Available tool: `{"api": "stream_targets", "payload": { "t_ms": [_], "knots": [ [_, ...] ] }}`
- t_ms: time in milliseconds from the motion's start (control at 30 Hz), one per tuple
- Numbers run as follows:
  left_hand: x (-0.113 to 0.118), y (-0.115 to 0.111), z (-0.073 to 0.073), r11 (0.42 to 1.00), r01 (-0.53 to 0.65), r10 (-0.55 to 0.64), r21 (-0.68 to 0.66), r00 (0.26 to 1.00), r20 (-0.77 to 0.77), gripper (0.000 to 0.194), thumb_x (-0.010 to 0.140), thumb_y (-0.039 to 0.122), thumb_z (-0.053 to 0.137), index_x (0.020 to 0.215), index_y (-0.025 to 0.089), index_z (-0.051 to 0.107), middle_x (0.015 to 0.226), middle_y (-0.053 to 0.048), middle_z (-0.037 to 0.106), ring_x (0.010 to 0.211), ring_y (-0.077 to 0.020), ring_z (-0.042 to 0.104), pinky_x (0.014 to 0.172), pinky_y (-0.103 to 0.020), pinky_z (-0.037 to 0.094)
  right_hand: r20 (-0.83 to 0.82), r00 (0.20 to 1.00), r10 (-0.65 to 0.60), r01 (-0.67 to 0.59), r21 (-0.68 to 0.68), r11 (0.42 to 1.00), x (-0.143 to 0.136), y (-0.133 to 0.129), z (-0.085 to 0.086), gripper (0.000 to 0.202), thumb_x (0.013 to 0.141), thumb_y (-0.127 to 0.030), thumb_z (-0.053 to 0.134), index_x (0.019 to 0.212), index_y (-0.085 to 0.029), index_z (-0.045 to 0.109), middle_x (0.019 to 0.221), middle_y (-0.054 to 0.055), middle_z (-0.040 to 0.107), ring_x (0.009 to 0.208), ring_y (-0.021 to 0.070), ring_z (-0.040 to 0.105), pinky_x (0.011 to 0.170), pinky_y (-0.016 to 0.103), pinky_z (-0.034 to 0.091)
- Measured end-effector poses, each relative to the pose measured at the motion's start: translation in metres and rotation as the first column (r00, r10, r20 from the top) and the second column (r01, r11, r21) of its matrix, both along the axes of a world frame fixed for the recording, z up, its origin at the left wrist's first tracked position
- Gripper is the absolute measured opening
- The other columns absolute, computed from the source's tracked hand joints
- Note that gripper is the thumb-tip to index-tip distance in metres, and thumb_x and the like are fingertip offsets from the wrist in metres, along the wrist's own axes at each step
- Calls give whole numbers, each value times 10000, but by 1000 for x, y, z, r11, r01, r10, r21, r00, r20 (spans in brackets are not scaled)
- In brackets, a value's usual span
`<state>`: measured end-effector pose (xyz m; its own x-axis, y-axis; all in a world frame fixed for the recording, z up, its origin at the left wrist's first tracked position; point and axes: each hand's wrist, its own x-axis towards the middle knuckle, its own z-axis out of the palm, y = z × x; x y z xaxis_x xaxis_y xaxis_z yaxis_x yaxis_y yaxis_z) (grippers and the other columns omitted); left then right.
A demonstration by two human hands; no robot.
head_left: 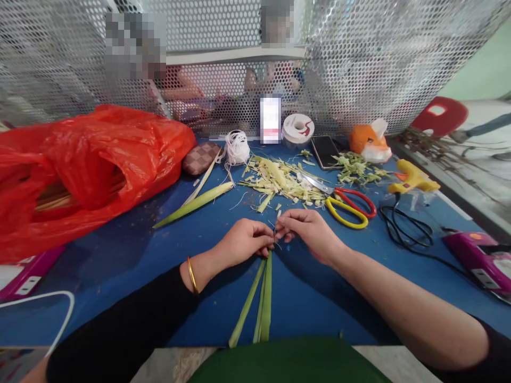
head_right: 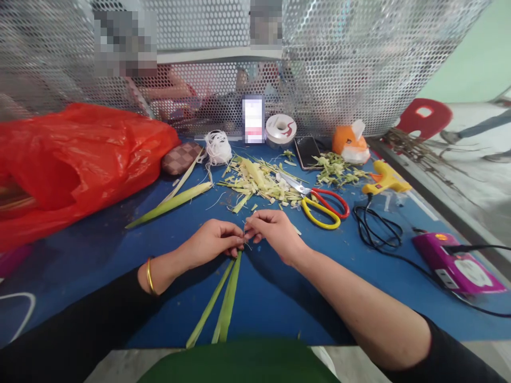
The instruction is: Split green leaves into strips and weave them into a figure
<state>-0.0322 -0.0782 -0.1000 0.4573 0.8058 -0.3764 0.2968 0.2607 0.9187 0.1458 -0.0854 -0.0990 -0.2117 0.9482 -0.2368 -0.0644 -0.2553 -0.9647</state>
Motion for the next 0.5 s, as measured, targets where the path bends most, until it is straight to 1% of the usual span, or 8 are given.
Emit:
{"api": "stream_targets", "payload": {
  "t_ms": [100,200,267,333,367,433,467,500],
  "knots": [
    [0,0,2,1000,16,-16,-24,1000,3,71,777,131,622,751,127,688,634,5,663,517,-76,607,537,-185,479,-40,999,-19,16,-66,998,-1,0,-1,270,678,-422,750,655,-162,683,620,31,682,601,144,640,573,258,468],
    [1,0,1,1000,14,-14,-7,1000,6,58,762,167,661,723,127,678,602,11,645,506,-80,594,531,-191,473,-83,996,-12,6,-61,998,-1,-2,1,239,681,-393,760,688,-159,712,685,39,703,669,150,662,637,268,490],
    [2,-1,1,1000,-2,2,9,1000,15,83,755,189,672,696,132,661,580,17,631,497,-83,588,528,-195,473,-112,994,4,-5,-13,1000,0,-2,4,221,694,-368,756,787,-168,740,797,51,730,761,166,677,701,282,501],
    [3,-1,0,1000,-19,19,11,999,28,98,755,200,668,684,138,642,572,23,622,492,-82,586,527,-197,473,-105,994,1,8,84,996,4,-2,6,270,720,-348,738,943,-195,739,970,57,733,872,188,679,762,305,502],
    [3,-1,0,1000,-26,25,7,999,35,98,757,202,665,688,140,635,579,24,622,496,-82,589,530,-197,474,-66,998,-20,29,146,989,7,-1,7,292,735,-339,724,997,-209,728,1021,54,724,904,196,673,780,316,499],
    [2,-1,0,999,-33,34,-3,998,46,86,763,204,654,709,143,625,606,21,629,510,-82,598,533,-196,474,98,993,-70,41,278,960,14,1,7,248,759,-318,697,982,-213,723,982,46,722,888,202,663,778,329,490],
    [1,-1,0,999,-36,37,-7,998,51,79,765,203,650,721,144,622,621,18,635,518,-82,601,534,-195,471,206,975,-80,8,329,944,16,2,7,193,766,-309,687,925,-208,729,914,40,722,850,200,655,762,329,484],
    [1,0,0,999,-38,38,-9,998,56,75,765,204,649,732,144,620,629,16,638,523,-83,603,534,-195,469,315,947,-63,-56,354,934,19,2,6,143,770,-305,680,855,-204,732,837,32,714,800,196,642,738,325,477]
  ]
}}
